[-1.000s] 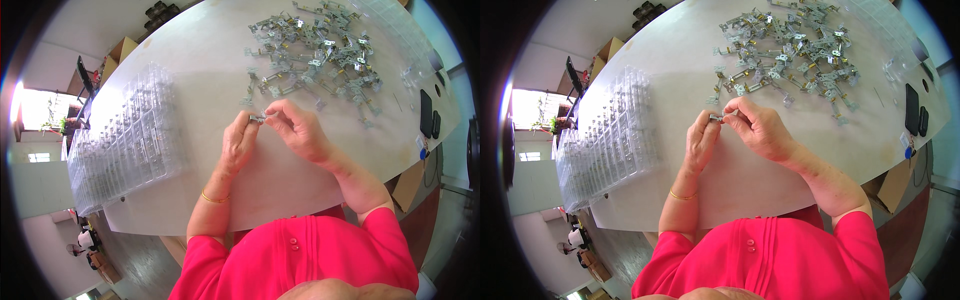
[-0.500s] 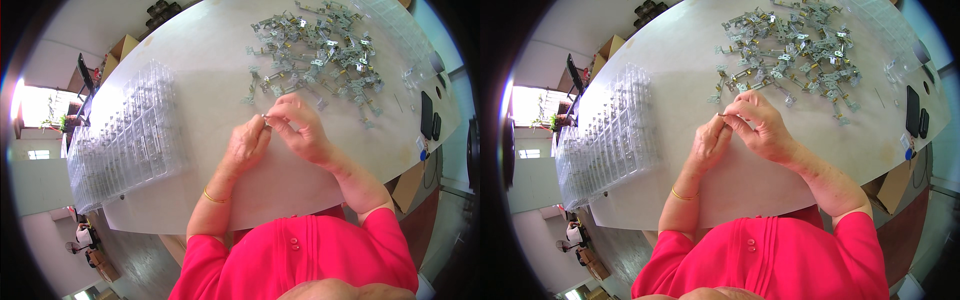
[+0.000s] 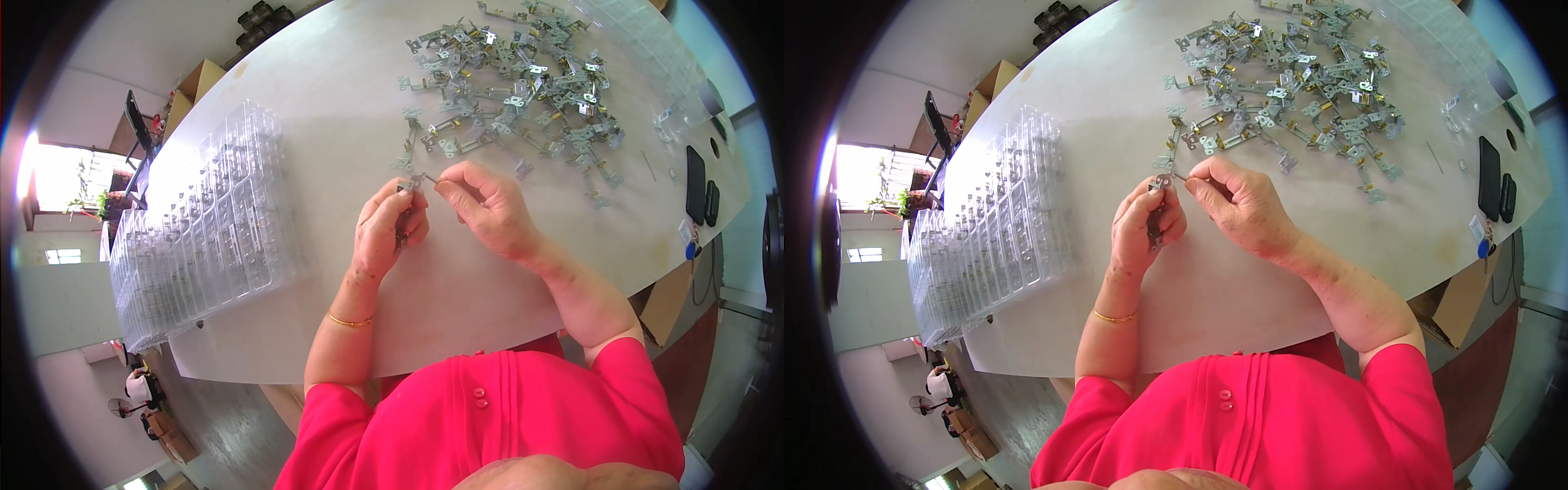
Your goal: The person picks up a metal bracket and a pin from the table, inserts the pin into the bracket by hand, and places the assembled unit into a plastic tray, repeating the process.
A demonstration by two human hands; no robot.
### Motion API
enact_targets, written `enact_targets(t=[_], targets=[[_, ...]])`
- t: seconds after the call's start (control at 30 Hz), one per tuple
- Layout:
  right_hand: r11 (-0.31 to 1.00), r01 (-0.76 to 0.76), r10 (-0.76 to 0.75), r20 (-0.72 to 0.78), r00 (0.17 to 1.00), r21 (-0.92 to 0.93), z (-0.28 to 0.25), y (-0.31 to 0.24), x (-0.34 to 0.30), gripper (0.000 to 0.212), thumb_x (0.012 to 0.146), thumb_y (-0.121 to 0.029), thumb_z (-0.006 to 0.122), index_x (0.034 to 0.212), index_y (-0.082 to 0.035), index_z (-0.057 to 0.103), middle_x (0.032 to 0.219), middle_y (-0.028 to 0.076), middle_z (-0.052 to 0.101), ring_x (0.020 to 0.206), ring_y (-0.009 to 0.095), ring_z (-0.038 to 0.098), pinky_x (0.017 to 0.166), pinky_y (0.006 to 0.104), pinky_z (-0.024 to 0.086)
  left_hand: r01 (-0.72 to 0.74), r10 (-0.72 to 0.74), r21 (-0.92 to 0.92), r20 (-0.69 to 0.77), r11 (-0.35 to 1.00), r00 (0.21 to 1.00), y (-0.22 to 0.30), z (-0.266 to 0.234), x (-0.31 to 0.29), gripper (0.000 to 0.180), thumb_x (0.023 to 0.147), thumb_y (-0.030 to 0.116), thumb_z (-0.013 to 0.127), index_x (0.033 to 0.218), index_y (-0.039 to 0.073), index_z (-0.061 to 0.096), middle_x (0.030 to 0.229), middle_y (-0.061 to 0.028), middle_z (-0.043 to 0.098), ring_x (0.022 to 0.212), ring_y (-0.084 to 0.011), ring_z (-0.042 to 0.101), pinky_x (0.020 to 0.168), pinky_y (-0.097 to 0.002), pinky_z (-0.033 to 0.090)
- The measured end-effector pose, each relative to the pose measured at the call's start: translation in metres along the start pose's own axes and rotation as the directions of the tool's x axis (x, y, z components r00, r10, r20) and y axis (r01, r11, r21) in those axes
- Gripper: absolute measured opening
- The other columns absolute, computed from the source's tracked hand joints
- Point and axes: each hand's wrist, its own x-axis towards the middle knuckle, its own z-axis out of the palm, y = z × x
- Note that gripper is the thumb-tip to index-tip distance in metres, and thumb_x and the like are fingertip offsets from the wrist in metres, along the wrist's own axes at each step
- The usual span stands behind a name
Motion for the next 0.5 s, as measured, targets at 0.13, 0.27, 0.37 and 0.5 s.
enact_targets(t=[0.13,0.27,0.37,0.5], targets=[[1.0,-0.01,0.01,-0.005,1.0,-0.008,0.0008,-0.0001,0.0007,0.008,0.099,-0.011,0.064,0.094,-0.004,0.063,0.065,-0.006,0.049,0.059,0.002,0.039,0.05,0.0239,0.034,-0.02,0.019,0.038,0.009,0.999,1.0,-0.0013,0.0013,0.0002,0.022,0.1,0.019,0.042,0.09,0.003,0.054,0.062,-0.0023,0.04,0.053,-0.0158,0.041,0.051,-0.0287,0.033],[0.999,-0.011,0.011,-0.008,1.0,-0.044,0.0009,0.0008,0.0006,0.008,0.098,-0.01,0.065,0.093,-0.004,0.063,0.065,-0.004,0.05,0.059,0.003,0.04,0.05,0.0248,0.034,-0.047,0.046,0.095,0.016,0.994,0.999,-0.001,0.0001,-0.0008,0.022,0.099,0.02,0.043,0.09,0.003,0.054,0.062,-0.002,0.041,0.053,-0.0149,0.041,0.051,-0.0282,0.034],[0.997,-0.01,0.01,-0.002,1.0,-0.082,0.0005,0.0017,0.0014,0.008,0.097,-0.01,0.065,0.093,-0.004,0.063,0.065,-0.002,0.053,0.059,0.005,0.042,0.052,0.0255,0.036,-0.095,0.095,0.207,0.009,0.974,0.995,-0.0003,-0.0001,-0.0017,0.021,0.099,0.018,0.044,0.09,0.002,0.055,0.062,-0.0017,0.041,0.055,-0.0136,0.042,0.052,-0.0274,0.034],[0.995,0.019,-0.017,0.023,1.0,-0.096,-0.0022,-0.0002,0.002,0.008,0.099,-0.01,0.061,0.096,-0.003,0.062,0.067,0.001,0.057,0.061,0.007,0.049,0.055,0.0264,0.042,-0.155,0.159,0.442,0.03,0.883,0.987,0.0039,0.006,-0.0044,0.023,0.098,0.018,0.047,0.09,0.0,0.059,0.064,-0.0003,0.045,0.057,-0.01,0.041,0.053,-0.0265,0.035]])
